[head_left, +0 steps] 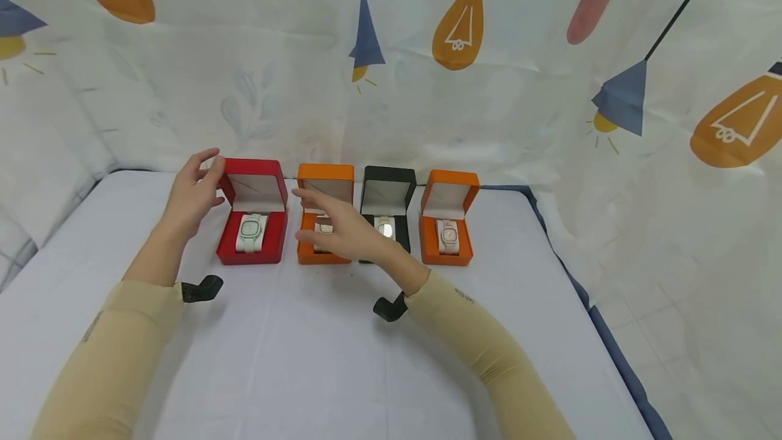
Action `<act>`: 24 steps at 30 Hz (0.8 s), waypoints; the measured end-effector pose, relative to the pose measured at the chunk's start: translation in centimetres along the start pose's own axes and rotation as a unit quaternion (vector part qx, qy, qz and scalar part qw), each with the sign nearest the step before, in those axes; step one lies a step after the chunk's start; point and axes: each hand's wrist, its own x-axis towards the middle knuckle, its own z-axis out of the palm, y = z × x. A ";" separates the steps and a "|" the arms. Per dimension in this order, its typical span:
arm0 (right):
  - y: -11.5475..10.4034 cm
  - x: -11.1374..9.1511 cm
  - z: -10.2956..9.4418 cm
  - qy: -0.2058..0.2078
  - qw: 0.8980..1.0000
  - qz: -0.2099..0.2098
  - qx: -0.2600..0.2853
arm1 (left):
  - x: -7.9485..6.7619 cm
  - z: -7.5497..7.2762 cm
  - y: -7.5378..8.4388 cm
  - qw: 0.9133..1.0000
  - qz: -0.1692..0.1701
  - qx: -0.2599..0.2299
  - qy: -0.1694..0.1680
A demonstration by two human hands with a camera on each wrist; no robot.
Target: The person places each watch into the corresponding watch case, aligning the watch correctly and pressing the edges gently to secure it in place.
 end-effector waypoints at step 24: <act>-0.5 1.4 0.9 0.017 1.000 -0.003 -0.019 | 0.3 -0.4 -0.1 0.998 0.026 0.019 -0.045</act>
